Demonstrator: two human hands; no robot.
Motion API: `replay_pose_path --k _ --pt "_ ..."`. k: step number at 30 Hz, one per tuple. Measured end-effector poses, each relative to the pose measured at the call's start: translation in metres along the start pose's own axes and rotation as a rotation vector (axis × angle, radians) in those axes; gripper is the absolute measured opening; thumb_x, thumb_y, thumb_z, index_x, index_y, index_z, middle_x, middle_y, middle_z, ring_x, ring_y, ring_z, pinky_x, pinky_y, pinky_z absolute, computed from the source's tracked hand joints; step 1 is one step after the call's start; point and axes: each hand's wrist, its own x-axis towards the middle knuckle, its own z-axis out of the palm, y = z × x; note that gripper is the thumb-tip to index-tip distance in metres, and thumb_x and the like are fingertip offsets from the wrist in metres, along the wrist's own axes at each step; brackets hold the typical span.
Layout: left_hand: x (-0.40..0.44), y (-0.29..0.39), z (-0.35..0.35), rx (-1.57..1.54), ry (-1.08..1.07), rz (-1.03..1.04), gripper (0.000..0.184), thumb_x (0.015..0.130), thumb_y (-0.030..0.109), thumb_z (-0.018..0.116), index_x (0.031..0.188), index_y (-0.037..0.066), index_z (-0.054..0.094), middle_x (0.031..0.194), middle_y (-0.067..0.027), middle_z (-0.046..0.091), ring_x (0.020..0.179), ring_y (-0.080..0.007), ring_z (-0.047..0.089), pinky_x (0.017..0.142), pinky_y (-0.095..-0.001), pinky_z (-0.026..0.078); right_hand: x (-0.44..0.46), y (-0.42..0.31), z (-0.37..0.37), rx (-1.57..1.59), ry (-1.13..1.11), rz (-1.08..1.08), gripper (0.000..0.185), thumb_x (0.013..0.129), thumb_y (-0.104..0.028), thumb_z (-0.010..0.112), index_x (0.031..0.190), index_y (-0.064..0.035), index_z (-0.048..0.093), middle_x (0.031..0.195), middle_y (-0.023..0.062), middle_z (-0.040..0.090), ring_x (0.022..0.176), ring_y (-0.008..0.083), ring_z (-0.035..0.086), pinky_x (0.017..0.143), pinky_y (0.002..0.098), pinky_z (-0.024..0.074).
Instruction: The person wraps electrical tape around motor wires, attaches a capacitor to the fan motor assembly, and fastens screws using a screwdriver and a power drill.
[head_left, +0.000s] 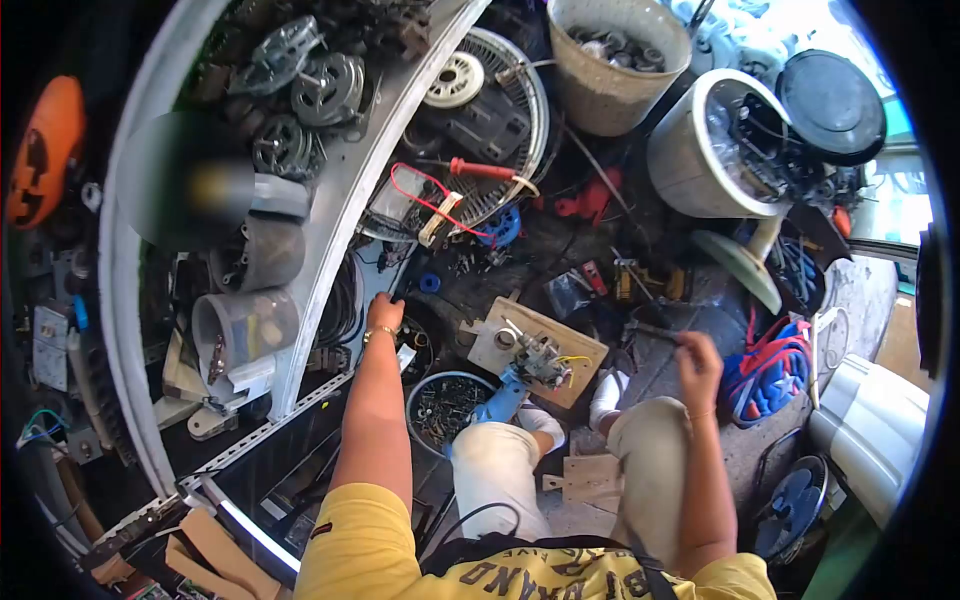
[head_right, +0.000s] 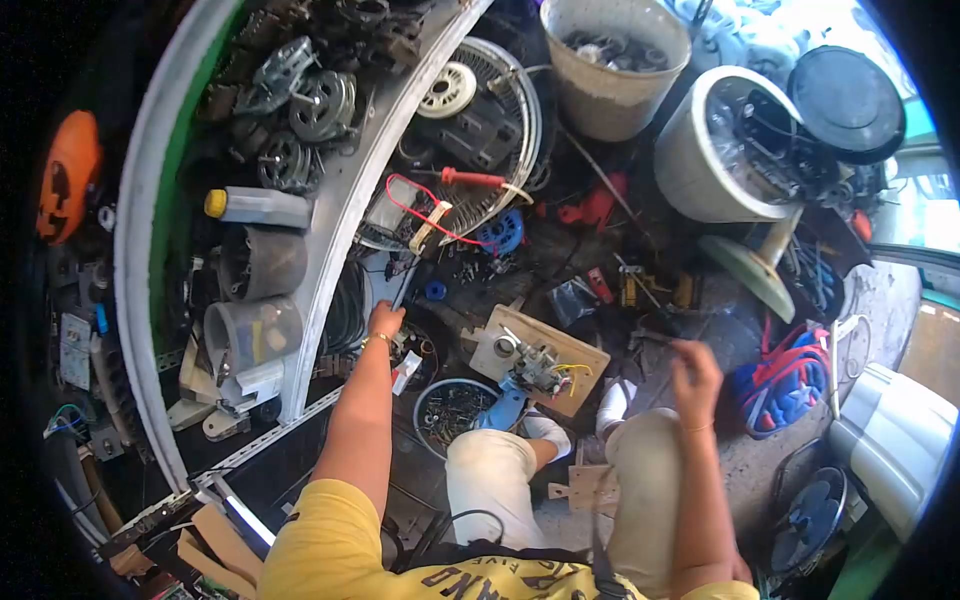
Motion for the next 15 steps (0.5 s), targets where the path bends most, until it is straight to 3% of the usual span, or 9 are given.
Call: replay_pose_path --k 2,5,7,10,12,13,15 --pt "0.037 -0.021 0.015 -0.006 0.055 -0.002 0.054 0.076 0.032 0.069 0.117 0.001 0.055 0.115 -0.0245 0.059 0.109 -0.037 0.057 0.09 -0.0418 0.046 0.021 0.045 -0.007 0.105 0.044 0.182 0.019 0.082 0.003 0.055 0.1 -0.0008 0.063 0.091 0.0027 0.062 0.08 0.009 0.056 0.072 0.023 0.045" --pt "0.066 -0.03 0.03 -0.016 0.108 -0.027 0.055 0.075 0.03 0.07 0.119 0.001 0.054 0.117 -0.0255 0.058 0.109 -0.0378 0.056 0.09 -0.0423 0.046 0.051 0.076 -0.005 -0.069 0.019 0.002 0.019 0.083 0.005 0.055 0.1 -0.0002 0.061 0.089 0.0028 0.061 0.079 0.0089 0.056 0.074 0.021 0.0436" --pt "0.087 -0.036 0.038 -0.021 0.131 -0.059 0.056 0.075 0.028 0.071 0.12 0.001 0.053 0.118 -0.026 0.057 0.109 -0.0383 0.056 0.09 -0.0427 0.047 0.069 0.088 0.009 -0.02 -0.01 -0.051 0.019 0.083 0.005 0.055 0.1 -0.0001 0.061 0.089 0.003 0.062 0.078 0.0089 0.057 0.073 0.021 0.0439" --pt "0.123 -0.057 0.058 0.005 0.288 0.067 0.058 0.074 0.023 0.07 0.124 0.001 0.049 0.119 -0.0265 0.056 0.109 -0.0399 0.055 0.09 -0.0442 0.047 0.085 0.094 0.042 0.015 -0.068 -0.063 0.019 0.081 0.006 0.055 0.099 0.0002 0.061 0.089 0.0028 0.062 0.079 0.0083 0.057 0.073 0.0209 0.0438" --pt "0.157 -0.072 0.073 0.196 0.402 0.198 0.058 0.075 0.022 0.067 0.128 0.012 0.047 0.114 -0.0203 0.06 0.102 -0.0379 0.059 0.086 -0.0459 0.049 0.092 0.088 0.062 0.021 -0.141 -0.08 0.02 0.081 0.009 0.055 0.098 0.0018 0.061 0.089 0.0036 0.061 0.082 0.0092 0.057 0.074 0.0212 0.0439" --pt "0.171 -0.079 0.077 0.188 0.403 0.198 0.058 0.075 0.022 0.067 0.128 0.012 0.047 0.114 -0.0203 0.06 0.102 -0.0379 0.059 0.086 -0.0459 0.049 0.095 0.086 0.072 0.017 -0.139 -0.085 0.02 0.081 0.009 0.055 0.098 0.0018 0.061 0.089 0.0036 0.061 0.082 0.0092 0.057 0.074 0.0212 0.0439" --pt "0.194 -0.082 0.085 0.047 0.247 0.214 0.057 0.074 0.013 0.066 0.127 0.02 0.048 0.111 -0.0188 0.062 0.099 -0.0376 0.06 0.083 -0.0462 0.05 0.099 0.084 0.089 0.041 -0.175 -0.161 0.02 0.081 0.01 0.054 0.097 0.003 0.06 0.089 0.0044 0.059 0.083 0.0098 0.057 0.074 0.0217 0.0444"
